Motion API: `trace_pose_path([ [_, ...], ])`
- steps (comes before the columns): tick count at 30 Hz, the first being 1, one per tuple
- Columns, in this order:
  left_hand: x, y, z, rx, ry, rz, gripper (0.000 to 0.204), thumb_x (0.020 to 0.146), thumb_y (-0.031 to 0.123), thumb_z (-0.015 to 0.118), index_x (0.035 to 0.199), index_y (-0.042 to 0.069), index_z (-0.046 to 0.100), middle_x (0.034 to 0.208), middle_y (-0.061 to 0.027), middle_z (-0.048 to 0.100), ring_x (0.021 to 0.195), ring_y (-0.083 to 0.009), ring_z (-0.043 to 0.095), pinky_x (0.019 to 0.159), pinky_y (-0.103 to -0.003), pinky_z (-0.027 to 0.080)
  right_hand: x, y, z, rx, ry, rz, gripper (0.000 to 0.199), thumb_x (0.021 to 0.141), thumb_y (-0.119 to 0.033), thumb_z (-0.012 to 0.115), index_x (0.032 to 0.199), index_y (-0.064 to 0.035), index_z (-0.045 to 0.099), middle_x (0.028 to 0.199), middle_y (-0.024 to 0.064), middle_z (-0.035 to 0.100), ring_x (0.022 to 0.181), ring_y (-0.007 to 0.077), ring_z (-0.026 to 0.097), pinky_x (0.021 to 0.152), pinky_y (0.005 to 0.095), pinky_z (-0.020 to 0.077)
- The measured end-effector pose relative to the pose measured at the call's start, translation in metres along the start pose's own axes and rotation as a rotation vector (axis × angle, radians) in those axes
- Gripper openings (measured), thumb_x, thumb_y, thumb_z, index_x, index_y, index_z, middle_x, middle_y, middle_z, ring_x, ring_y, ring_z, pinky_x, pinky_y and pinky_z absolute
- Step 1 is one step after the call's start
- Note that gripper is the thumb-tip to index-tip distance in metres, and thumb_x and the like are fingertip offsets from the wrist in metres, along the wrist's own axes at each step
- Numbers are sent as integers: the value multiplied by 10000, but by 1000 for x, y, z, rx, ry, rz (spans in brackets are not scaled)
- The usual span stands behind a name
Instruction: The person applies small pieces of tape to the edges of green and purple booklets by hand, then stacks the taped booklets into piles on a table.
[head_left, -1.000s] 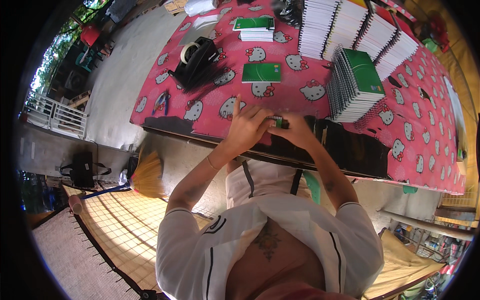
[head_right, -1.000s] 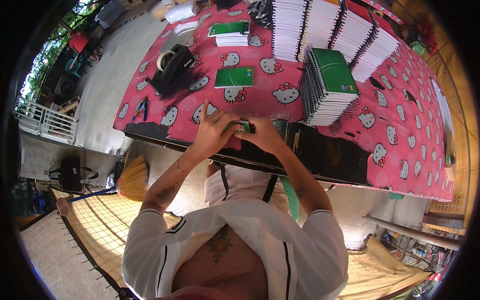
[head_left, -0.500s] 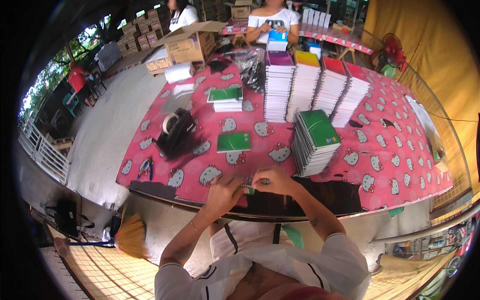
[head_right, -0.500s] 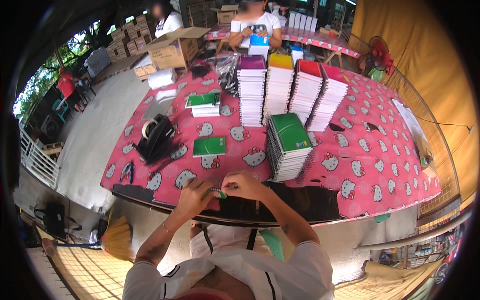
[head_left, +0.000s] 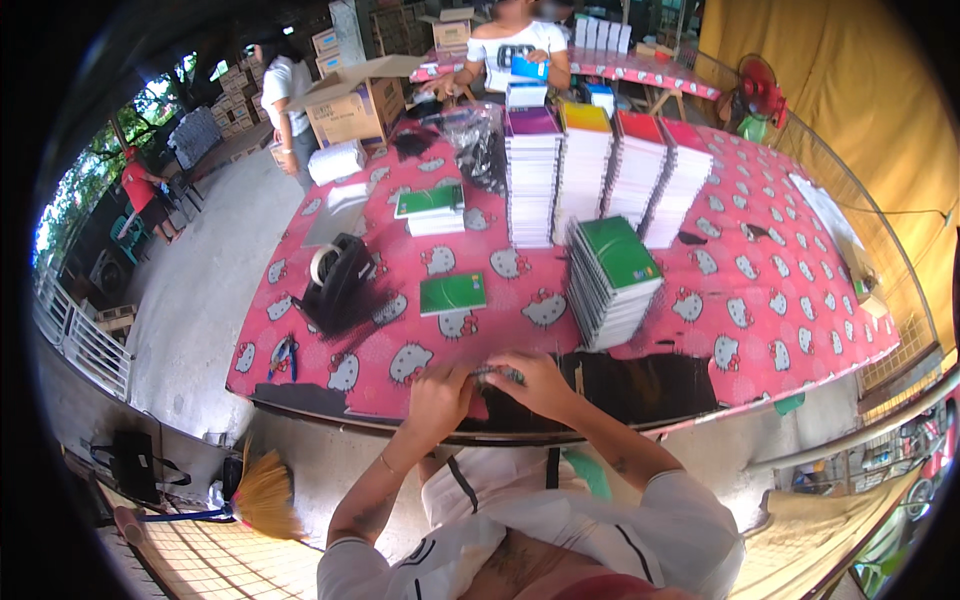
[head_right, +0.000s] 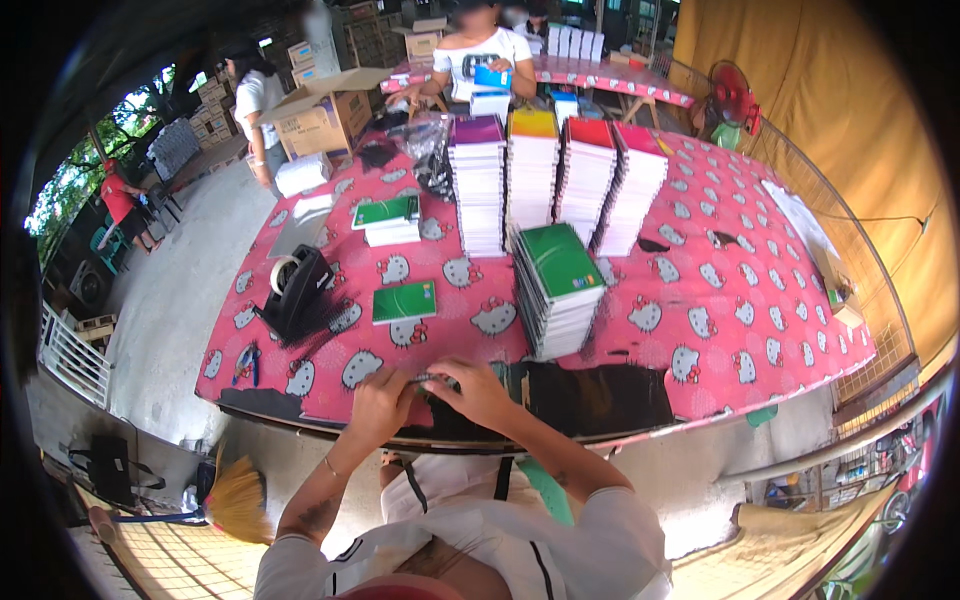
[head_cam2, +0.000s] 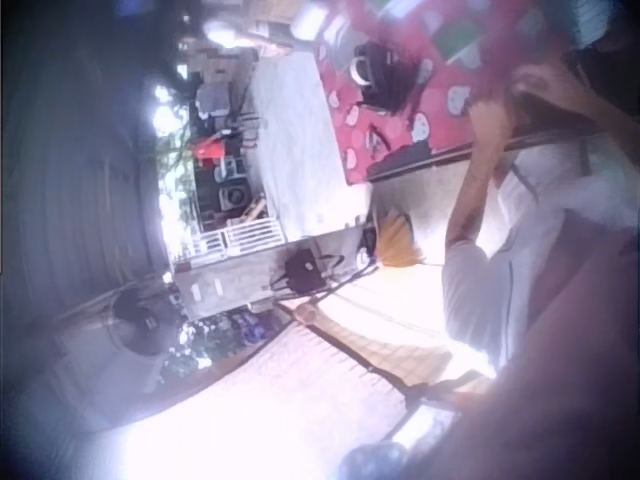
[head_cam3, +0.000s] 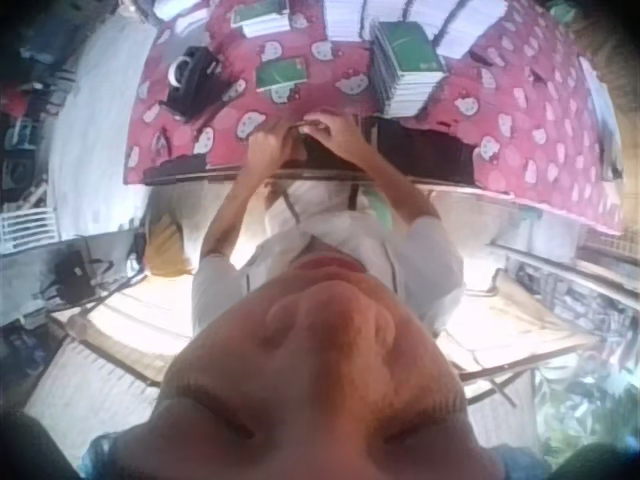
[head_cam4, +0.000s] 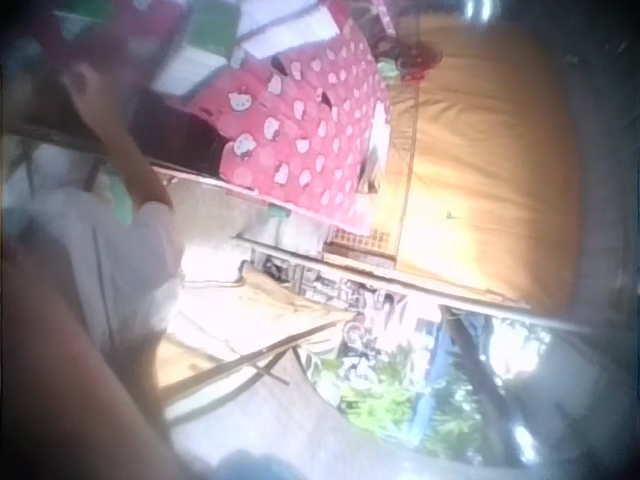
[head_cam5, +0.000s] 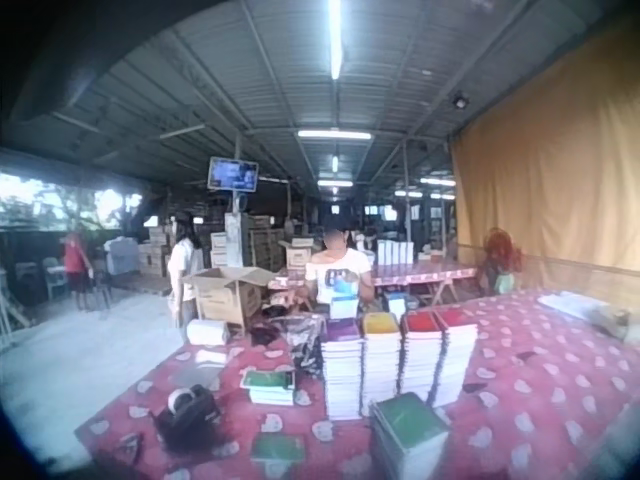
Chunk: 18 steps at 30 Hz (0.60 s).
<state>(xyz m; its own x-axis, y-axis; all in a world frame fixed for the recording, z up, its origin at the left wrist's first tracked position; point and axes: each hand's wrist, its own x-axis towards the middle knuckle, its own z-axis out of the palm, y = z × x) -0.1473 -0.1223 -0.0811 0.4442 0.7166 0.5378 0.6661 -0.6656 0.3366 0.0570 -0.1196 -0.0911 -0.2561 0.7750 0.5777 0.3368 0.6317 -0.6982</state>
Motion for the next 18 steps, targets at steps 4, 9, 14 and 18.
trace_pose_path([
  [4,19,11,-3,-113,-9,5,205,792,48,686,991,36,635,808,-144,628,739,-359,631,641,-455,494,-12,5,-1,-170,145,-46,172,846,-61,720,1007,-18,678,916,114,671,788,296,677,663,378,543],
  [9,64,26,-14,-224,-13,103,216,786,21,699,994,21,641,811,-162,641,735,-361,639,640,-449,506,-2,-14,-42,-300,275,-148,316,823,-89,761,1117,-19,672,1040,138,687,866,284,681,724,347,545],
  [14,144,102,-54,-718,31,-227,308,854,74,706,1148,12,641,1015,-180,678,900,-330,691,725,-399,562,23,-78,-99,240,385,71,572,873,-121,725,1395,-35,506,1201,116,642,986,185,632,828,304,511],
  [18,220,100,-29,-422,239,374,382,885,112,674,1263,74,638,1174,-195,613,1080,-335,611,914,-449,492,53,-62,-156,416,420,228,587,930,-85,647,1465,10,423,1208,78,619,1109,137,578,959,295,476],
])
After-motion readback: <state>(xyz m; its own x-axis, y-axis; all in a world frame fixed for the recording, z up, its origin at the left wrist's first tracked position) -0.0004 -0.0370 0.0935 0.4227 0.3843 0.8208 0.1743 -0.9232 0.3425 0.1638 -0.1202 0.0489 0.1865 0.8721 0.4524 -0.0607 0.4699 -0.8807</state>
